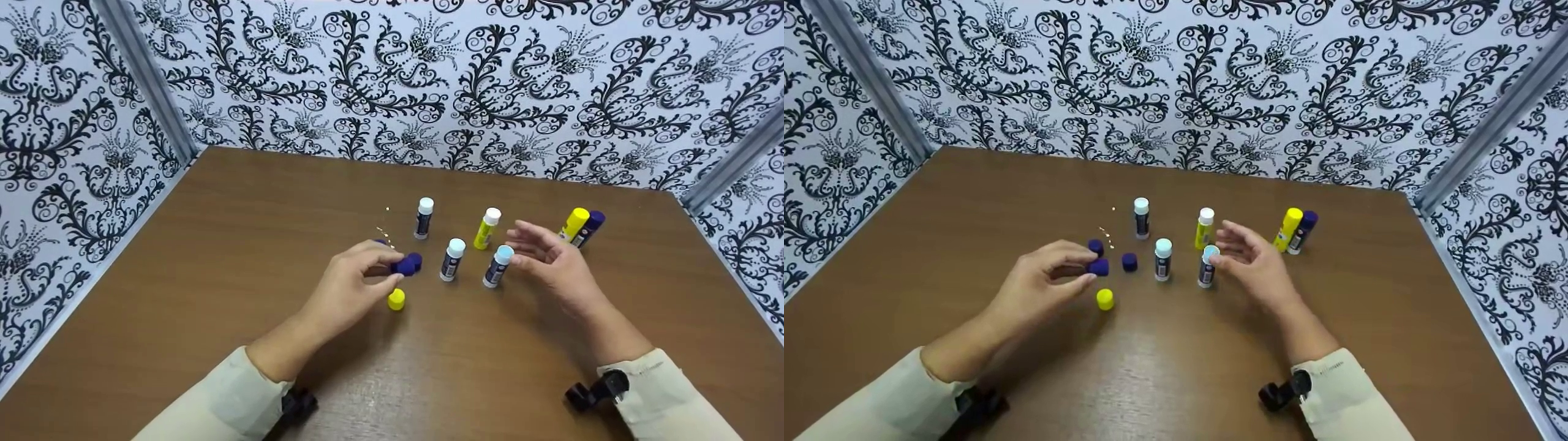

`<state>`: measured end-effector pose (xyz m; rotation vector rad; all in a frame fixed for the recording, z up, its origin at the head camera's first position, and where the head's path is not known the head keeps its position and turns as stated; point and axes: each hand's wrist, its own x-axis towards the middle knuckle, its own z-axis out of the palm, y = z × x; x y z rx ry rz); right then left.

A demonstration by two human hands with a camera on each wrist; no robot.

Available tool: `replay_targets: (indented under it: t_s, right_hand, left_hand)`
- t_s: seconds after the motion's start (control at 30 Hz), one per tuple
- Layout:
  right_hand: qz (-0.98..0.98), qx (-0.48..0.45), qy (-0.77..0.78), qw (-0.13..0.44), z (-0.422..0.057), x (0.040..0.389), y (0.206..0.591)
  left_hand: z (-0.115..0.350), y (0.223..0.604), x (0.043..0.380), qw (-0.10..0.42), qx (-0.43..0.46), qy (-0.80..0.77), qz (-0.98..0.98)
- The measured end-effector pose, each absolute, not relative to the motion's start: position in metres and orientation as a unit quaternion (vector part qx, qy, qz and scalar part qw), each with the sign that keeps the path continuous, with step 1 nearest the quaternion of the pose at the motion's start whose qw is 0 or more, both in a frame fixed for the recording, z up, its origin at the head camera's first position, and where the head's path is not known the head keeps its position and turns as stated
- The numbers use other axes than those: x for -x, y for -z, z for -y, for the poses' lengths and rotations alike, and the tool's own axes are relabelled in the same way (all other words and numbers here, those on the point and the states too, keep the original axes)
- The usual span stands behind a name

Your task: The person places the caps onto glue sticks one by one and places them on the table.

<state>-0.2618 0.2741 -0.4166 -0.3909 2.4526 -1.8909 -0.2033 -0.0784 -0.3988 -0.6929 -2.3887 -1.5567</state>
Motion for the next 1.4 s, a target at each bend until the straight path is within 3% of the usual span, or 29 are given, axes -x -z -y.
replay_targets:
  t_s: [0.73,1.4]
  right_hand:
    - [-0.832,0.143,0.526,0.107,-0.273,0.265,0.433]
    - [-0.836,0.091,0.532,0.102,-0.271,0.27,0.442]
  left_hand:
    - [0.076,0.402,0.203,0.097,0.245,0.53,0.806]
    - [0.078,0.398,0.202,0.093,0.244,0.53,0.807]
